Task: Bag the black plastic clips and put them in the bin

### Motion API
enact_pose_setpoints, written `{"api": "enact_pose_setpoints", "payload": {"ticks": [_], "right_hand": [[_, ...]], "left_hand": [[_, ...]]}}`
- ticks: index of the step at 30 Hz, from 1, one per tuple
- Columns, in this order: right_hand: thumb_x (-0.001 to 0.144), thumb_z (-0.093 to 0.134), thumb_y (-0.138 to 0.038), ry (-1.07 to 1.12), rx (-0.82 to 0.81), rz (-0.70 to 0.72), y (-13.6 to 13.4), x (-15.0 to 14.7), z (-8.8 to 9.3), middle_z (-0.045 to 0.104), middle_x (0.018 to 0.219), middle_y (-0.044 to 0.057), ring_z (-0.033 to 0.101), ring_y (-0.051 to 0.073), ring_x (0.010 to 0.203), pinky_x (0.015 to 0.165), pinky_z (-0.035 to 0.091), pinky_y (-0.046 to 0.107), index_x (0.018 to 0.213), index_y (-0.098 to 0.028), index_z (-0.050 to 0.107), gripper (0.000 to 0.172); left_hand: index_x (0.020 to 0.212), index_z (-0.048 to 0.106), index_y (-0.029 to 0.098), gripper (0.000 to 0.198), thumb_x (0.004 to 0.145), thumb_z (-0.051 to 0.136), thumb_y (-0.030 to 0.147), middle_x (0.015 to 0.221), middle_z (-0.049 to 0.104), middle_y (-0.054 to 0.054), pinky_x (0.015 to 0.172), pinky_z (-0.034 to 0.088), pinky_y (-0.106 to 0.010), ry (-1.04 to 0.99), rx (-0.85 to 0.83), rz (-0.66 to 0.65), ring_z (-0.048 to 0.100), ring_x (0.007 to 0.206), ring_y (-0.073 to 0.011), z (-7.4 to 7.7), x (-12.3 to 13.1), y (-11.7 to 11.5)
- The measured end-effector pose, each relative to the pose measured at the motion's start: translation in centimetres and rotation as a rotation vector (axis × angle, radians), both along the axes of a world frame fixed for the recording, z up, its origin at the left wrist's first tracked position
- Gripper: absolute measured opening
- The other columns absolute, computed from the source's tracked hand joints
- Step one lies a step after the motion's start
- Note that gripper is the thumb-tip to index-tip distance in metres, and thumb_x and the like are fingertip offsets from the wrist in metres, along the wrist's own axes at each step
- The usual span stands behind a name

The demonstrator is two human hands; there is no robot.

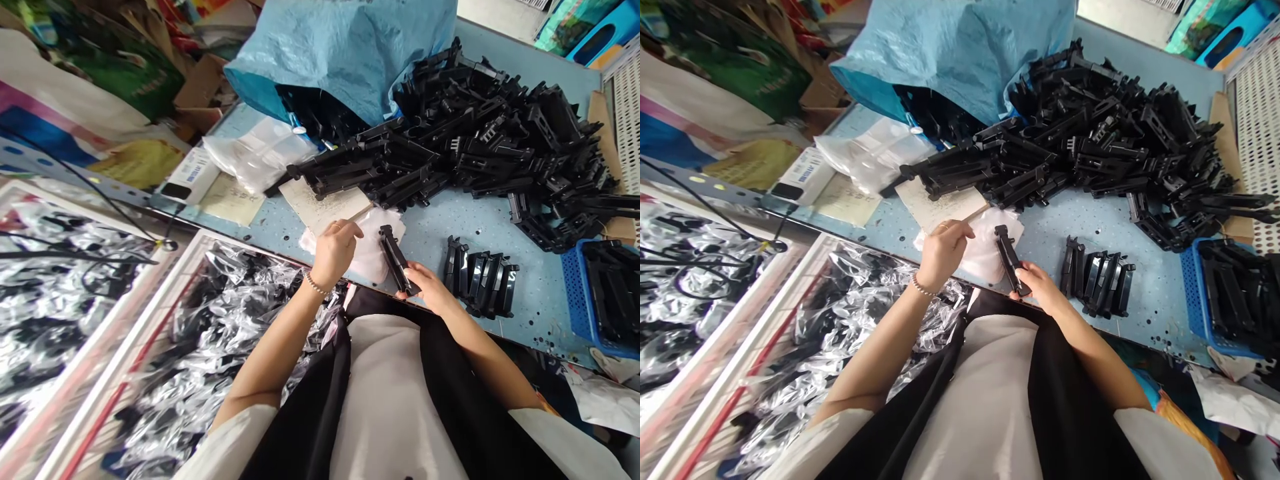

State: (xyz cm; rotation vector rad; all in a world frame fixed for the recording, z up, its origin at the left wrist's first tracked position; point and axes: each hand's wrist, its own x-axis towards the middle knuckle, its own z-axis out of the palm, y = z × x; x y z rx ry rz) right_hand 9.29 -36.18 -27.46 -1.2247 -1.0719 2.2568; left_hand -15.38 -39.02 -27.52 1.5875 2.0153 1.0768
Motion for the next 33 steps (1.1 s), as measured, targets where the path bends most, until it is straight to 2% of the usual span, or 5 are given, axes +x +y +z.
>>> {"api": "enact_pose_setpoints", "payload": {"ticks": [11,15,19,25,33], "right_hand": [[0.091,0.057,-0.048,0.338,-0.469,0.038,0.8,-2.3,0.2,0.072,0.091,0.008,0.058,0.008,0.062,0.046,0.053,0.013,0.106,-0.013,0.065,0.039],[0.092,0.054,-0.047,0.358,-0.527,0.042,0.9,-2.4,-0.3,0.071,0.093,0.008,0.056,0.007,0.062,0.046,0.052,0.012,0.113,-0.010,0.064,0.044],[0.093,0.050,-0.053,0.231,-0.250,0.068,0.8,-2.7,-0.9,0.071,0.094,0.007,0.060,0.012,0.068,0.050,0.056,0.019,0.108,-0.017,0.064,0.042],[0.090,0.056,-0.056,-0.155,0.338,-0.043,-0.7,-1.4,-1.0,0.070,0.115,0.008,0.064,0.025,0.116,0.094,0.059,0.040,0.115,-0.025,0.062,0.041],[0.091,0.065,-0.060,0.134,0.388,0.417,-2.2,-2.9,4.4,0.069,0.131,0.007,0.064,0.028,0.124,0.105,0.054,0.044,0.129,-0.026,0.068,0.051]], "left_hand": [[0.137,0.065,0.015,0.064,0.074,0.053,0.009,0.114,0.072,-0.010,0.067,0.057,-0.025,-0.254,-0.157,-0.135,0.063,0.066,-0.0114,-1.2,-2.2,1.1],[0.143,0.060,0.017,0.066,0.079,0.048,0.004,0.145,0.059,-0.016,0.085,0.061,-0.032,-0.084,-0.049,-0.164,0.071,0.089,-0.0168,0.4,-1.6,-0.4],[0.155,0.045,0.021,0.075,0.084,0.042,-0.002,0.153,0.053,-0.014,0.113,0.051,-0.044,0.060,0.134,-0.336,0.057,0.137,-0.0265,2.0,3.1,-3.6],[0.165,0.017,0.027,0.079,0.094,0.041,0.002,0.157,0.045,-0.017,0.109,0.056,-0.038,-0.002,0.218,-0.556,0.053,0.141,-0.0258,1.6,8.3,-7.0],[0.132,0.067,0.023,0.036,0.100,0.056,0.038,0.129,0.070,-0.008,0.106,0.056,-0.033,-0.005,0.043,-0.309,0.069,0.119,-0.0220,9.1,1.7,-10.6]]}}
